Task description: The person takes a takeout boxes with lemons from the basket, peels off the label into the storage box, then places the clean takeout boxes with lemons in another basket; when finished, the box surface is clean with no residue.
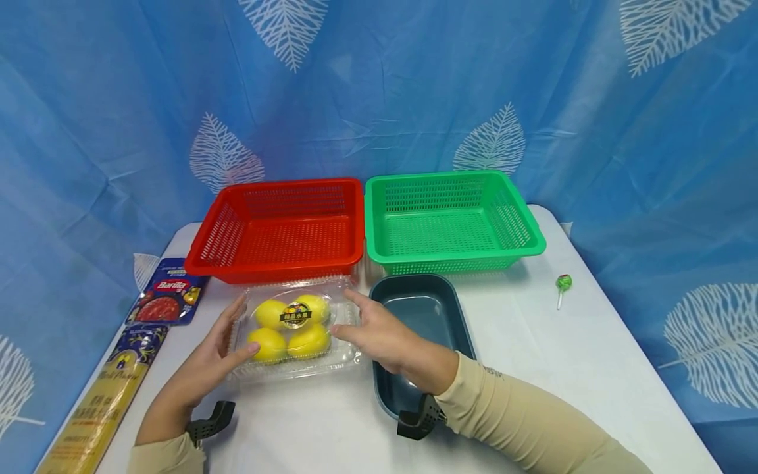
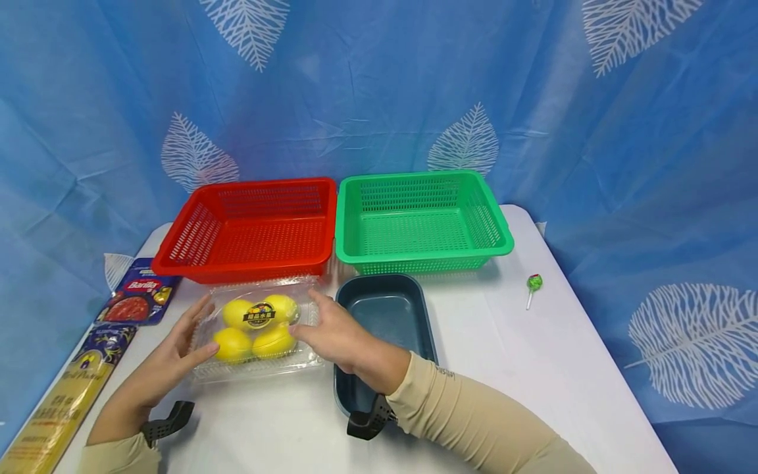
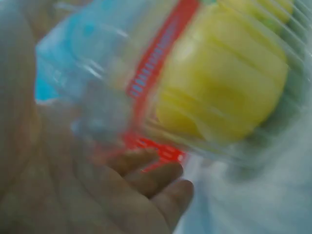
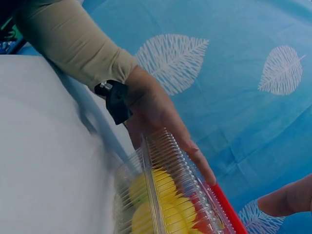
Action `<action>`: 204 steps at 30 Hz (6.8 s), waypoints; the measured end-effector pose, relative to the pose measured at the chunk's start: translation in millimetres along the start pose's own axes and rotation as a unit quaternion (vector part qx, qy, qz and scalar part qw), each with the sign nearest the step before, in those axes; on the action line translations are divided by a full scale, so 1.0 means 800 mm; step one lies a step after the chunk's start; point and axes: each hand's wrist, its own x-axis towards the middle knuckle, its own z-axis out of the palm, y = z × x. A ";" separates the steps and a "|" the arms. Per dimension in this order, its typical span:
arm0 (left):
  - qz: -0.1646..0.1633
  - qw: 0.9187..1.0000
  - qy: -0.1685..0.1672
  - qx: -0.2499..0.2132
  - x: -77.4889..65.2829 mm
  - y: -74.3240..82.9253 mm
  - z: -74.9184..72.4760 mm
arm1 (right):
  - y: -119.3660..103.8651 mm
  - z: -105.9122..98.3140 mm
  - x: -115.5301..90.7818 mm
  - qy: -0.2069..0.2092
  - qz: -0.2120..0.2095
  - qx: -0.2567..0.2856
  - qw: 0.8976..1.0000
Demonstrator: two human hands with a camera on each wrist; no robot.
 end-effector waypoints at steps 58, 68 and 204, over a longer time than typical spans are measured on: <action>-0.013 0.995 0.061 -0.081 0.009 -0.018 0.020 | -0.054 0.046 0.096 -0.052 -0.133 -0.504 0.852; -0.016 0.995 0.058 -0.084 0.008 -0.016 0.020 | -0.051 0.050 0.094 -0.035 -0.135 -0.451 0.882; 0.000 0.995 0.055 -0.081 0.005 -0.014 0.018 | 0.085 -0.230 0.024 0.377 -0.111 0.589 0.706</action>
